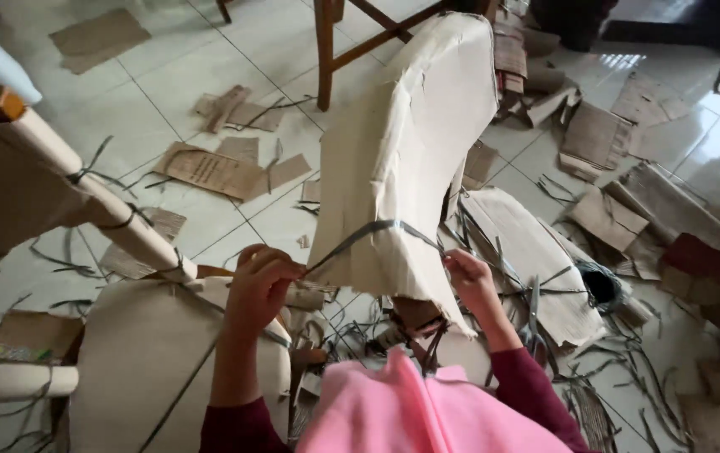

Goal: Wrapping wooden chairs with cardboard and securing them with plastic ties for protection during transport.

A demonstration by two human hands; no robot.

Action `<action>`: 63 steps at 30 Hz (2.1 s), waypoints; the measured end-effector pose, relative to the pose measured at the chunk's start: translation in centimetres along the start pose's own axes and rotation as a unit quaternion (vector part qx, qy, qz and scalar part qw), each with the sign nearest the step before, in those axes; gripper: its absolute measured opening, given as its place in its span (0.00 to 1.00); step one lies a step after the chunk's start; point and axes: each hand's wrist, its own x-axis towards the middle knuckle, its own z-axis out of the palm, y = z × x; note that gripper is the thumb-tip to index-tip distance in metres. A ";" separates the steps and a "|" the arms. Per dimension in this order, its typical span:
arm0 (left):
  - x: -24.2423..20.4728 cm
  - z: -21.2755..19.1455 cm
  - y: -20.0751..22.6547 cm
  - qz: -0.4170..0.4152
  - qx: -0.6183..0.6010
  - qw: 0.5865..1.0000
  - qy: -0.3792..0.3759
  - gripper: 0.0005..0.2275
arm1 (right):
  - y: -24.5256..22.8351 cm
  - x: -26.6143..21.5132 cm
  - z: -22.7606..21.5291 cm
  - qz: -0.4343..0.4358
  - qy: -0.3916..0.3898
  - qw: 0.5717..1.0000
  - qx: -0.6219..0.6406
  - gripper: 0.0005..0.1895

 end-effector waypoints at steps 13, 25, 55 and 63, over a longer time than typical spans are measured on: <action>-4.6 6.1 9.9 -0.141 0.058 0.970 0.190 0.05 | 0.2 0.8 -6.1 -0.037 -0.128 0.987 -0.086 0.12; -8.5 11.1 9.2 -0.261 -0.018 0.954 0.147 0.08 | -5.3 -3.5 -5.9 -0.097 -0.088 0.989 -0.071 0.05; -6.8 28.4 7.2 -0.341 -0.315 0.859 0.214 0.05 | -4.2 -0.7 -1.8 -0.099 -0.152 0.979 -0.096 0.04; -11.2 30.4 5.3 -0.306 -0.279 0.882 0.227 0.10 | -9.6 -2.7 -2.6 -0.061 -0.244 0.959 -0.132 0.02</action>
